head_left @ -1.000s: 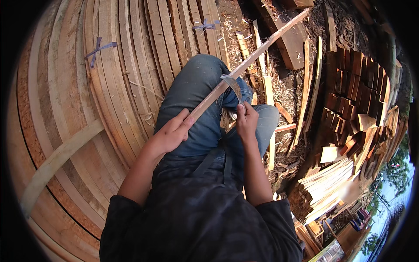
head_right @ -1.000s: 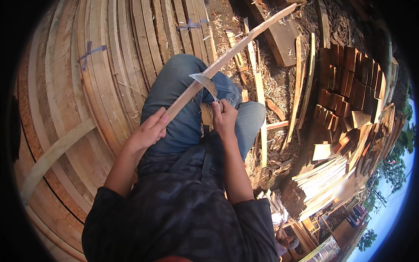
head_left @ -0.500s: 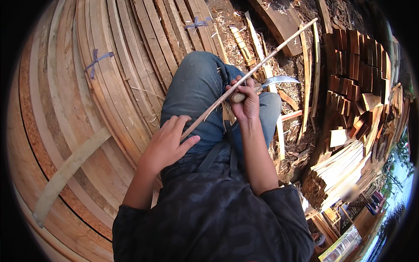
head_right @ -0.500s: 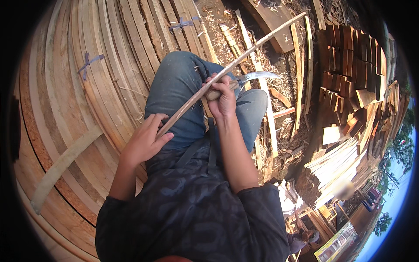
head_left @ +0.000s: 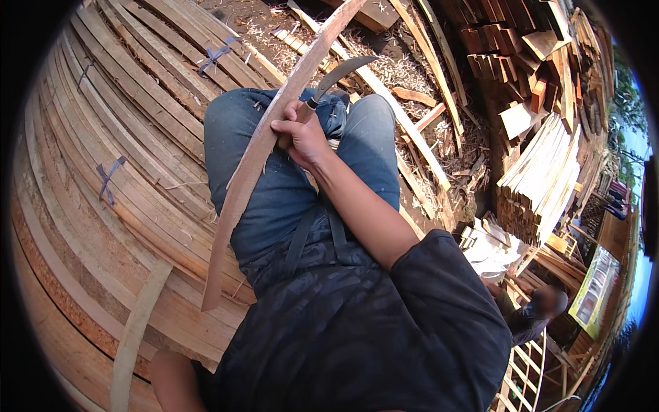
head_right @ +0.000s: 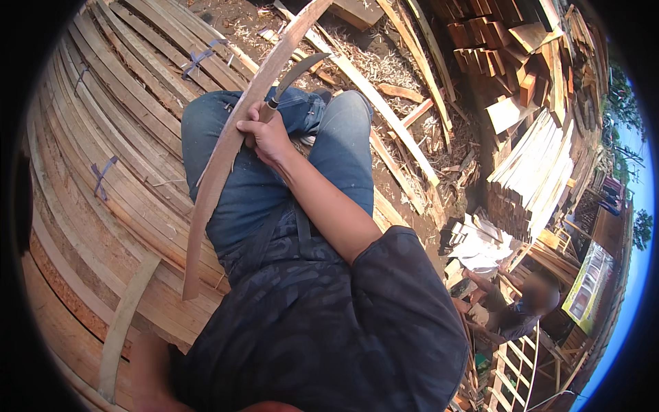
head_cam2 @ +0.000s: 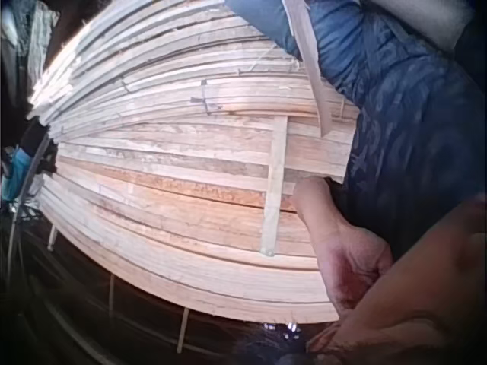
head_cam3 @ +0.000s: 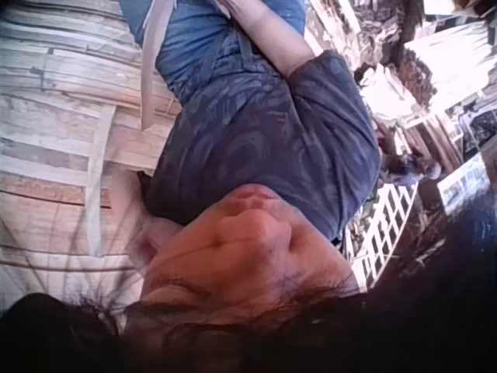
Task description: The person sits on the ground and uses a curved knife to shave thin strips from a long, thin piece of wood held across their lap. They repeatedly draw the blade along the wood to remove shavings.
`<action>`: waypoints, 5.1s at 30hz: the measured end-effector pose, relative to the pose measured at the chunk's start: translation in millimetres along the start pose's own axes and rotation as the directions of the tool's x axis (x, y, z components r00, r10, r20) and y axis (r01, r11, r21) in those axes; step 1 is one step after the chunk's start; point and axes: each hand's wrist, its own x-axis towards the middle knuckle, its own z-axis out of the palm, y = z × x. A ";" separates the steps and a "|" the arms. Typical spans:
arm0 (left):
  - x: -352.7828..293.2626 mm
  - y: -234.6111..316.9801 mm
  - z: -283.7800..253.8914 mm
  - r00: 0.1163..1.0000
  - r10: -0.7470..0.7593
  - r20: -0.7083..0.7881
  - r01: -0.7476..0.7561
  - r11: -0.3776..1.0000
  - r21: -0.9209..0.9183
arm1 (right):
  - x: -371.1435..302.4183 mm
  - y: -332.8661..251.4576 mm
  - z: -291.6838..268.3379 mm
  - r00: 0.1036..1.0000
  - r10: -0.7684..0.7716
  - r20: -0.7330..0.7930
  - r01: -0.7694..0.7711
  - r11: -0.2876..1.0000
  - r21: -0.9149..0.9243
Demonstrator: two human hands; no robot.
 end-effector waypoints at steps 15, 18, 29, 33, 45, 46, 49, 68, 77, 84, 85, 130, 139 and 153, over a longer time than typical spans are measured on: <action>-76.2 15.5 0.3 0.525 -0.817 0.239 0.842 0.457 -0.289 | -15.0 -18.3 3.0 0.995 -0.050 0.083 0.058 0.993 -0.102; -103.7 68.1 38.1 -0.184 -0.610 0.771 0.902 0.207 0.379 | -16.7 -19.8 -1.1 0.994 -0.065 0.087 0.071 0.995 -0.071; -166.2 97.2 47.7 -0.680 0.091 0.727 0.639 -0.412 0.649 | -6.7 -21.0 6.3 0.958 0.084 0.273 -0.125 0.982 0.140; -167.5 126.3 45.6 -0.478 -0.413 0.776 0.874 -0.129 0.469 | 3.5 -30.1 -13.6 0.979 0.185 0.084 -0.135 0.901 -0.411; -186.7 170.9 64.3 -0.374 -0.674 0.637 0.828 0.067 0.557 | -92.2 -75.2 -44.6 0.995 0.082 0.055 0.043 0.134 -0.990; -187.9 171.0 66.4 -0.364 -0.675 0.641 0.826 0.083 0.557 | -95.6 -79.2 -43.0 0.997 0.055 0.063 0.059 0.065 -0.996; -187.9 169.0 68.3 -0.346 -0.672 0.654 0.822 0.119 0.557 | -102.3 -88.3 -28.1 0.996 0.025 0.083 0.086 -0.158 -0.984; -190.0 160.9 73.5 -0.400 -0.634 0.661 0.843 0.028 0.537 | -42.6 -127.4 -48.0 0.983 -0.181 0.028 -0.045 -0.386 -0.921; -191.9 156.4 75.6 -0.402 -0.631 0.664 0.844 0.026 0.536 | -43.6 -102.0 -42.4 0.968 0.033 0.249 0.231 -0.503 -0.833; -188.7 147.8 77.4 -0.475 -0.579 0.663 0.842 -0.080 0.534 | -47.1 -107.3 -40.5 0.982 0.051 0.184 0.187 -0.447 -0.875; -190.3 147.6 76.9 -0.465 -0.577 0.672 0.848 -0.073 0.524 | -54.4 -106.2 -36.8 0.983 0.067 0.172 0.185 -0.426 -0.886; -190.3 131.5 81.2 -0.596 -0.432 0.677 0.800 -0.254 0.543 | -57.3 -124.9 -38.7 0.999 -0.051 0.021 0.009 -0.223 -0.975; -187.3 130.6 83.7 -0.597 -0.431 0.677 0.802 -0.291 0.522 | -29.1 -126.7 -41.8 0.988 -0.012 0.152 0.126 -0.497 -0.858; -189.4 131.9 82.3 -0.604 -0.431 0.671 0.796 -0.276 0.539 | -23.7 -127.1 -39.4 0.981 0.005 0.192 0.164 -0.539 -0.826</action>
